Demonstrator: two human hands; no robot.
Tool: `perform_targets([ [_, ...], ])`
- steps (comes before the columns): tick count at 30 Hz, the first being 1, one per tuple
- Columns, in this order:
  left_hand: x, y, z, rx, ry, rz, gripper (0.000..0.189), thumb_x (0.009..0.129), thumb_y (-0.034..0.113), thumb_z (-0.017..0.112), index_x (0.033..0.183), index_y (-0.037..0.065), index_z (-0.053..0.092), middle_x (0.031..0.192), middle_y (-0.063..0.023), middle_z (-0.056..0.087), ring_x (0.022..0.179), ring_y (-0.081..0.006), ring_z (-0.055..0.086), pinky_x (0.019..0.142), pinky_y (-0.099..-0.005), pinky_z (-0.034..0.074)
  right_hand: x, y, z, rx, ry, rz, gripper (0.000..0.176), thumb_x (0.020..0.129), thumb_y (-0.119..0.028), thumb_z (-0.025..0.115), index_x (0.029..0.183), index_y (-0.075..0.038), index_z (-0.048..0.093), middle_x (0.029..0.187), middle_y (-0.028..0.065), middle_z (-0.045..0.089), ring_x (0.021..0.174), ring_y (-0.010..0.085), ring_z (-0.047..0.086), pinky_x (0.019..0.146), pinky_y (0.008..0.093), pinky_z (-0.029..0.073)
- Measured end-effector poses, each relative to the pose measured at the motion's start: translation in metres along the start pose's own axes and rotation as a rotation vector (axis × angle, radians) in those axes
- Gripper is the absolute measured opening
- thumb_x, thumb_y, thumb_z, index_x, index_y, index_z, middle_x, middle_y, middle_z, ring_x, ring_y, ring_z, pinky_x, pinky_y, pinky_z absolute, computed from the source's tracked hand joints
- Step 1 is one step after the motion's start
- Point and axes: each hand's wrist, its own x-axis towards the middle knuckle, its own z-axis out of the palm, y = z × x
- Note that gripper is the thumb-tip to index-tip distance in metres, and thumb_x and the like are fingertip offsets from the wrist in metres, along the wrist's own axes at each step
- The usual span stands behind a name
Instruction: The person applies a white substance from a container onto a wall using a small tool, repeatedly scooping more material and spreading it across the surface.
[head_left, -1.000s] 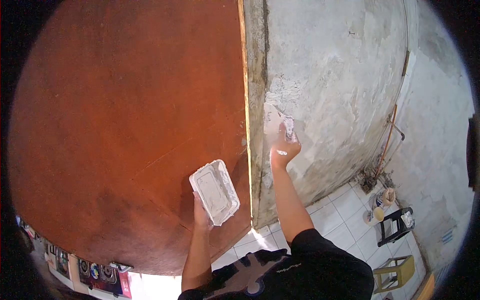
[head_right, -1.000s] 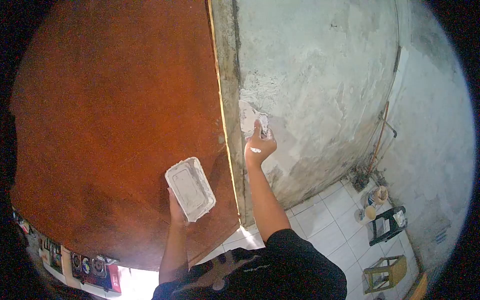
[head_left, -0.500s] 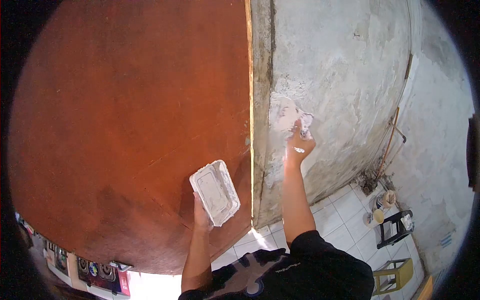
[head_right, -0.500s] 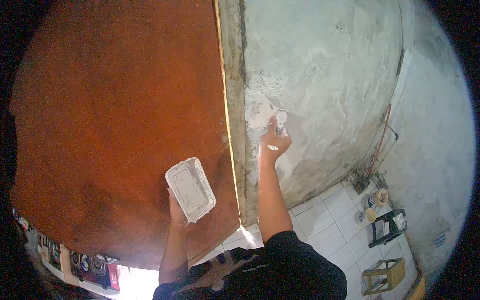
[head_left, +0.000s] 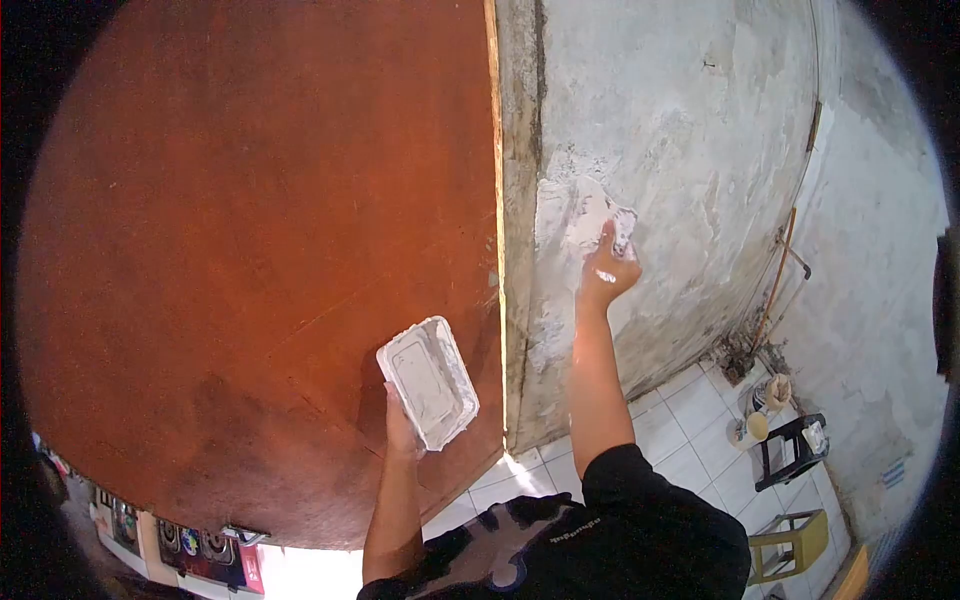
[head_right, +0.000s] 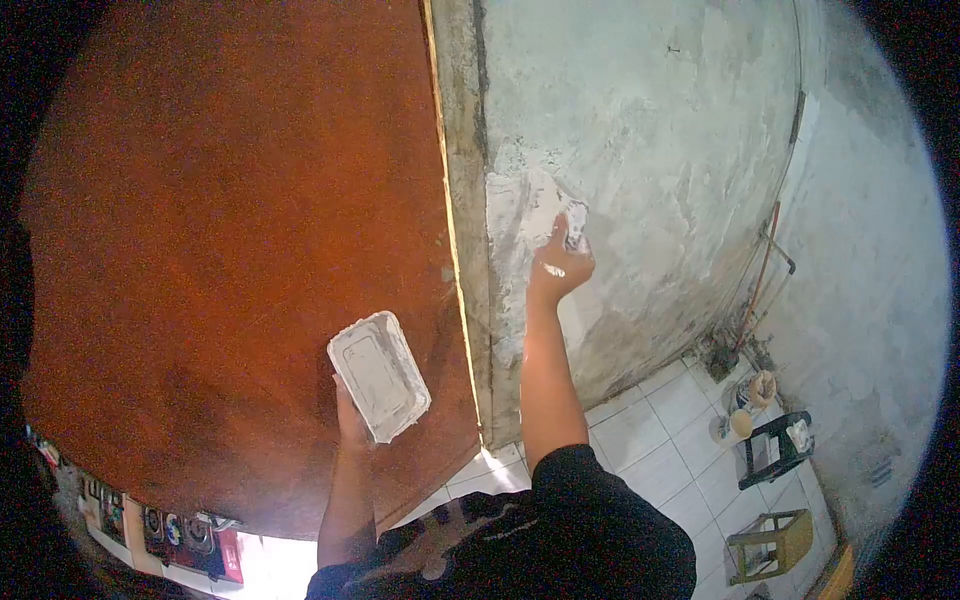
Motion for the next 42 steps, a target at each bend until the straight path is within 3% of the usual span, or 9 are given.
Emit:
perform_targets([
  [7, -0.001, 0.001, -0.003, -0.027, -0.052, -0.036, 0.068, 0.094, 0.054, 0.025, 0.140, 0.004, 0.023, 0.140, -0.0135, 0.034, 0.125, -0.0275, 0.039, 0.103, -0.0389, 0.034, -0.061, -0.035, -0.003, -0.024, -0.091, -0.069, 0.029, 0.083, -0.017, 0.067, 0.071, 0.008, 0.059, 0.051, 0.0037, 0.050, 0.040, 0.0107, 0.040, 0.037, 0.0308, 0.034],
  [9, -0.001, 0.001, -0.001, -0.020, -0.043, -0.031, 0.069, 0.093, 0.054, 0.025, 0.140, 0.004, 0.023, 0.140, -0.0142, 0.034, 0.125, -0.0279, 0.039, 0.103, -0.0390, 0.034, -0.066, -0.022, 0.001, 0.084, -0.165, 0.137, 0.030, 0.083, -0.018, 0.067, 0.071, 0.008, 0.058, 0.050, 0.0035, 0.049, 0.039, 0.0104, 0.039, 0.037, 0.0299, 0.033],
  [14, -0.003, 0.001, 0.001, -0.027, -0.041, -0.010, 0.069, 0.093, 0.054, 0.025, 0.139, 0.003, 0.024, 0.139, -0.0143, 0.035, 0.124, -0.0276, 0.039, 0.103, -0.0386, 0.033, -0.071, -0.012, 0.008, 0.014, -0.127, 0.009, 0.034, 0.084, -0.022, 0.066, 0.072, 0.009, 0.057, 0.047, 0.0031, 0.047, 0.038, 0.0101, 0.040, 0.036, 0.0286, 0.032],
  [17, -0.003, 0.001, 0.003, -0.026, -0.027, -0.016, 0.068, 0.094, 0.053, 0.025, 0.139, 0.003, 0.024, 0.139, -0.0141, 0.035, 0.124, -0.0275, 0.040, 0.104, -0.0384, 0.033, -0.073, -0.013, 0.010, 0.051, -0.132, 0.152, 0.035, 0.085, -0.024, 0.064, 0.071, 0.008, 0.058, 0.043, 0.0048, 0.048, 0.036, 0.0125, 0.042, 0.038, 0.0301, 0.035],
  [23, -0.005, 0.004, 0.006, -0.005, -0.012, -0.023, 0.068, 0.094, 0.053, 0.026, 0.139, 0.003, 0.024, 0.140, -0.0136, 0.034, 0.125, -0.0275, 0.039, 0.104, -0.0383, 0.032, -0.075, -0.016, 0.017, -0.117, -0.078, -0.081, 0.037, 0.084, -0.025, 0.065, 0.074, 0.010, 0.058, 0.044, 0.0061, 0.049, 0.035, 0.0135, 0.041, 0.039, 0.0318, 0.035],
  [29, -0.005, 0.003, 0.009, -0.012, -0.011, -0.020, 0.068, 0.093, 0.053, 0.028, 0.139, 0.004, 0.024, 0.140, -0.0129, 0.033, 0.126, -0.0272, 0.037, 0.104, -0.0383, 0.032, -0.083, -0.001, 0.021, -0.398, 0.002, -0.194, 0.043, 0.089, -0.035, 0.054, 0.070, 0.002, 0.060, 0.043, 0.0077, 0.054, 0.042, 0.0230, 0.055, 0.048, 0.0341, 0.041],
  [32, -0.006, -0.001, 0.006, -0.047, -0.044, -0.025, 0.067, 0.093, 0.054, 0.029, 0.140, 0.005, 0.024, 0.140, -0.0123, 0.033, 0.126, -0.0270, 0.037, 0.104, -0.0383, 0.032, -0.083, -0.019, 0.011, -0.477, -0.151, -0.105, 0.043, 0.087, -0.037, 0.054, 0.087, 0.005, 0.066, 0.068, 0.0251, 0.061, 0.064, 0.0401, 0.061, 0.057, 0.0429, 0.047],
  [36, -0.006, 0.002, 0.011, -0.068, -0.101, -0.016, 0.069, 0.092, 0.055, 0.031, 0.140, 0.006, 0.024, 0.140, -0.0114, 0.034, 0.126, -0.0267, 0.038, 0.105, -0.0384, 0.032, -0.078, -0.042, -0.005, -0.836, -0.218, -0.191, 0.050, 0.088, -0.043, 0.049, 0.084, 0.004, 0.065, 0.076, 0.0236, 0.063, 0.071, 0.0400, 0.062, 0.062, 0.0457, 0.048],
  [42, -0.014, 0.014, 0.027, -0.054, -0.109, -0.058, 0.069, 0.092, 0.056, 0.031, 0.140, 0.006, 0.024, 0.139, -0.0115, 0.035, 0.125, -0.0266, 0.039, 0.103, -0.0392, 0.034, -0.056, -0.084, -0.027, -1.088, -0.646, -0.276, 0.054, 0.087, -0.050, 0.047, 0.076, 0.001, 0.061, 0.082, 0.0227, 0.063, 0.079, 0.0392, 0.061, 0.068, 0.0464, 0.049],
])
